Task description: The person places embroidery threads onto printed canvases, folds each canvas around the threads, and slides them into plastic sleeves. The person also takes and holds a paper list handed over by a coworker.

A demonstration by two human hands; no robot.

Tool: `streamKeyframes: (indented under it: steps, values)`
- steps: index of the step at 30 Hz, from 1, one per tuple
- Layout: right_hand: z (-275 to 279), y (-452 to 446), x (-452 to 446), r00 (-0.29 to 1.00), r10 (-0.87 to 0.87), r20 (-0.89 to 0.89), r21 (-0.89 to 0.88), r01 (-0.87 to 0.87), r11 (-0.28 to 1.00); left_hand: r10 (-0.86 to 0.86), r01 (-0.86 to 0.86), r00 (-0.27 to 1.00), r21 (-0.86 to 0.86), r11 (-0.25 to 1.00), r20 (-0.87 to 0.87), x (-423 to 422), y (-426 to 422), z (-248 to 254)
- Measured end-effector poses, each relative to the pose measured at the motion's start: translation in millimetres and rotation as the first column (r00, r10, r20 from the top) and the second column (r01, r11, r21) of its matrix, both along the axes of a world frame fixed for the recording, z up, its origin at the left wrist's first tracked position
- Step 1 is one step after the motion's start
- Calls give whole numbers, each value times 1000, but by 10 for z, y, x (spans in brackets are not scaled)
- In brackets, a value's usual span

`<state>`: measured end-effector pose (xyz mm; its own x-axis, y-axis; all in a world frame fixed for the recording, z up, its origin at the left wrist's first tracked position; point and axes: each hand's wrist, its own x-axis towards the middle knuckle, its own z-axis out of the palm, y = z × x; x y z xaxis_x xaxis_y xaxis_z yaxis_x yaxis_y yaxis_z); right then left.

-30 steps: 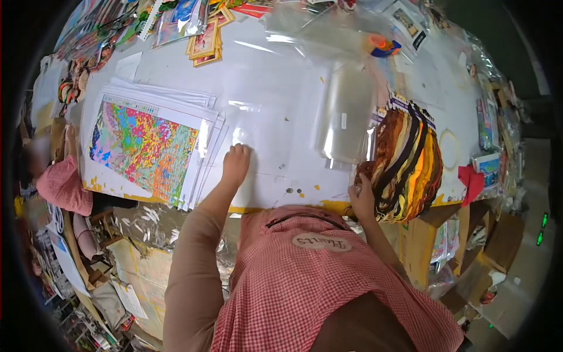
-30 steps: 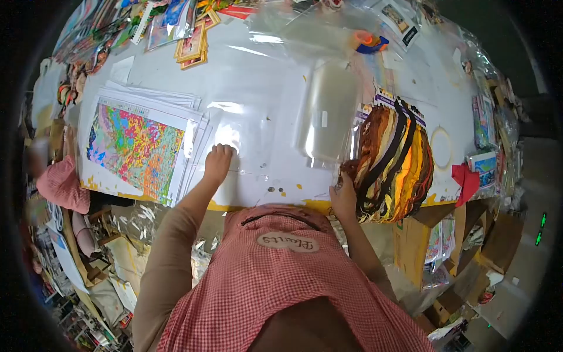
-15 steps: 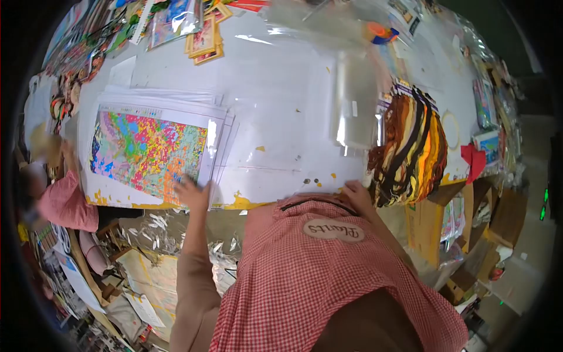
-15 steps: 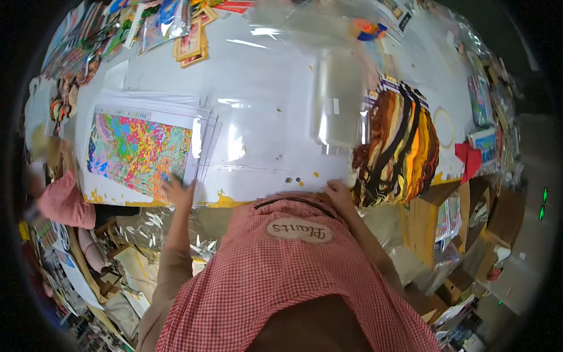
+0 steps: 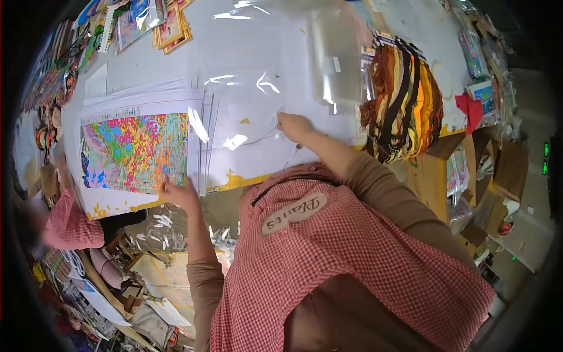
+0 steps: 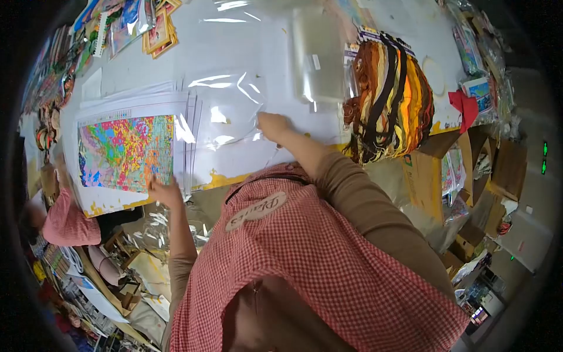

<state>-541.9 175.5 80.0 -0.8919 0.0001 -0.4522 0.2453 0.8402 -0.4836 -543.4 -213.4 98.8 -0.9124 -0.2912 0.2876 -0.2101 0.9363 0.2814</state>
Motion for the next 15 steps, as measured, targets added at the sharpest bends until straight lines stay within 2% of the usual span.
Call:
streamKeyframes:
  steps: [1, 2, 3, 4, 5, 6, 7, 9, 11, 12, 13, 14, 15]
  values:
    - [-51, 48, 43, 999, -2, -32, -32, 1, 999, -178, 182, 981, 51, 982, -73, 14, 122, 22]
    - [-74, 64, 84, 998, -4, -66, -64, 0, 998, -343, 344, 939, 99, 934, -25, 5, 349, 180]
    - [-24, 56, 99, 998, -1, -62, -66, -3, 998, -501, 493, 866, 154, 856, 13, -26, 583, 300]
    - [125, 51, 87, 998, -62, -15, -130, 59, 990, -677, 668, 736, 186, 720, -21, -70, 744, 273]
    - [257, 57, 90, 992, -123, 39, -188, 128, 974, -727, 696, 683, 246, 675, 64, -78, 983, 346]
    - [354, 65, 92, 991, -128, 48, -185, 135, 973, -809, 768, 583, 274, 579, 75, -118, 1195, 389]
    - [441, 74, 81, 984, -169, 55, -238, 178, 955, -840, 808, 521, 230, 542, 153, -160, 1383, 406]
    - [446, 95, 159, 973, -220, 68, -285, 230, 931, -827, 803, 534, 201, 561, 175, -295, 1601, 184]
    - [353, 85, 329, 921, -123, -369, -285, 14, 958, -815, 801, 545, 165, 575, 196, -426, 1742, -105]
    - [245, 90, 496, 921, -133, -365, -283, 27, 959, -799, 773, 577, 201, 602, 170, -517, 1746, -278]
    - [112, 110, 716, 874, 102, -476, -139, -189, 972, -780, 743, 610, 238, 625, 143, -568, 1767, -370]
    - [66, 134, 887, 770, 335, -543, 29, -382, 924, -787, 751, 600, 240, 615, 141, -581, 1810, -354]
    - [155, 148, 983, 774, 328, -542, 30, -372, 928, -774, 725, 618, 280, 629, 139, -596, 1842, -308]
